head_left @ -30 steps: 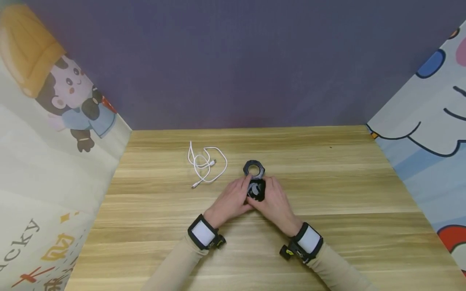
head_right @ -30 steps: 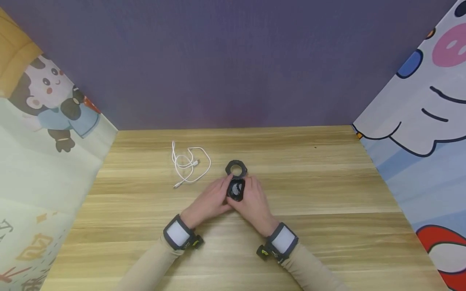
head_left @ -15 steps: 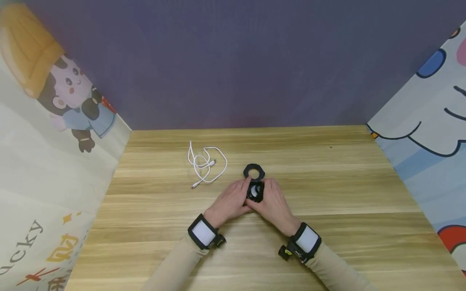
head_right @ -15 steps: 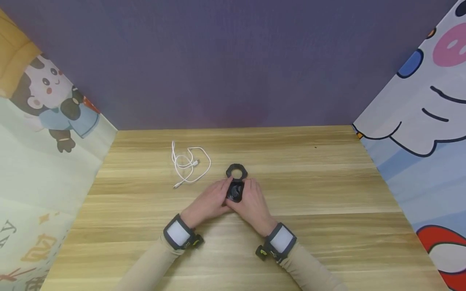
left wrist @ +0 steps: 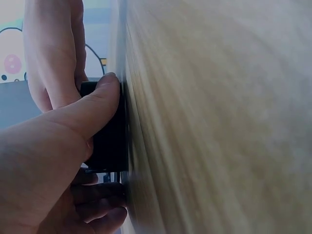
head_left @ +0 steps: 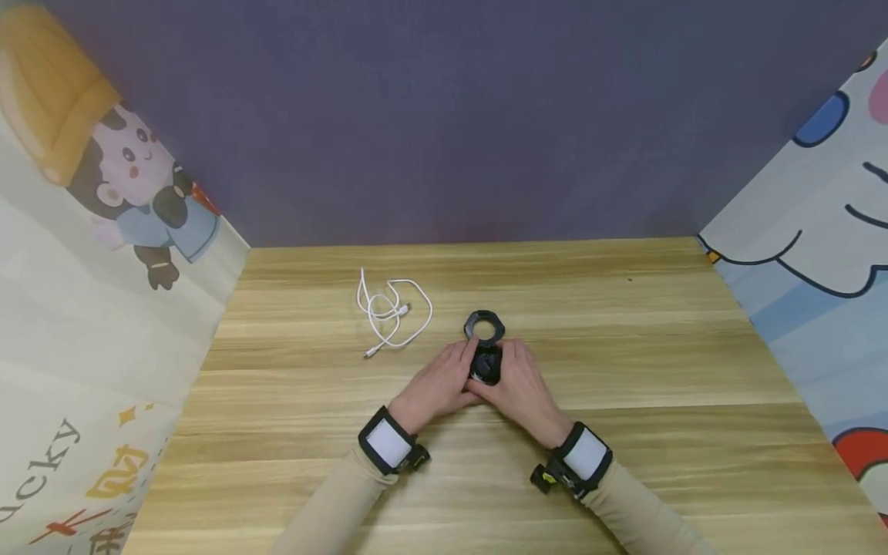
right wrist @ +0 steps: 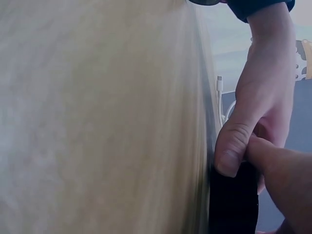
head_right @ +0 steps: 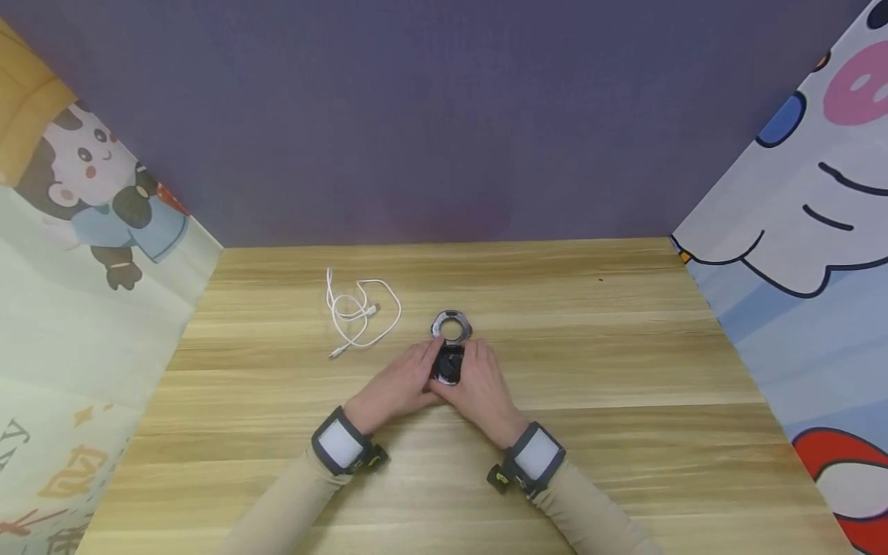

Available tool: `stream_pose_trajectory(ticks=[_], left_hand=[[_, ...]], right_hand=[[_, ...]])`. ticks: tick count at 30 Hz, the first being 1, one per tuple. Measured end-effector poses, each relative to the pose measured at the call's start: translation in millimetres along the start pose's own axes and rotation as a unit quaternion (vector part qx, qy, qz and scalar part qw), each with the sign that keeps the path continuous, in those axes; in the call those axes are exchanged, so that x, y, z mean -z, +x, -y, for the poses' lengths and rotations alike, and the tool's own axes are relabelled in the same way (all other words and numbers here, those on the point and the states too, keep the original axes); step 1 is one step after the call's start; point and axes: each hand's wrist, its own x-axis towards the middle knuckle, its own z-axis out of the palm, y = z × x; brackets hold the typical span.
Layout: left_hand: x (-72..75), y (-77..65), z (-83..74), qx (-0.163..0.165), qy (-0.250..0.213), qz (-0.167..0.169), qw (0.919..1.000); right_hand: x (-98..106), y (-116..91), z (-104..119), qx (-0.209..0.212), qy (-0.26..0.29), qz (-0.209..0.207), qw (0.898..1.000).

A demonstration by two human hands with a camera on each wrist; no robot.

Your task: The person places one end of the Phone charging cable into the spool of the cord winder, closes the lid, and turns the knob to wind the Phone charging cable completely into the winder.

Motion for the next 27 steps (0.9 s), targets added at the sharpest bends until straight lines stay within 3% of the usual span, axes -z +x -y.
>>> stream_pose_trajectory(ticks=[9,13,19,27], left_hand=[[2.0,1.1,1.7,0.019,-0.014,0.019,0.9995],[1.9,2.0,2.5,0.029,-0.037,0.026,0.9986],[3.6,3.5,2.0,0.029,-0.048,0.026,0.9981],[4.6,4.6,1.0,0.031,-0.052,0.028,0.9978]], right_hand=[[10,0,-2,-0.029,0.025,0.036,0.999],[12,0,-7,-0.014,0.012,0.008,1.000],[15,1,-9,0.045,-0.019,-0.047,0.998],[14,-1,-6,0.041,-0.044,-0.046,0.997]])
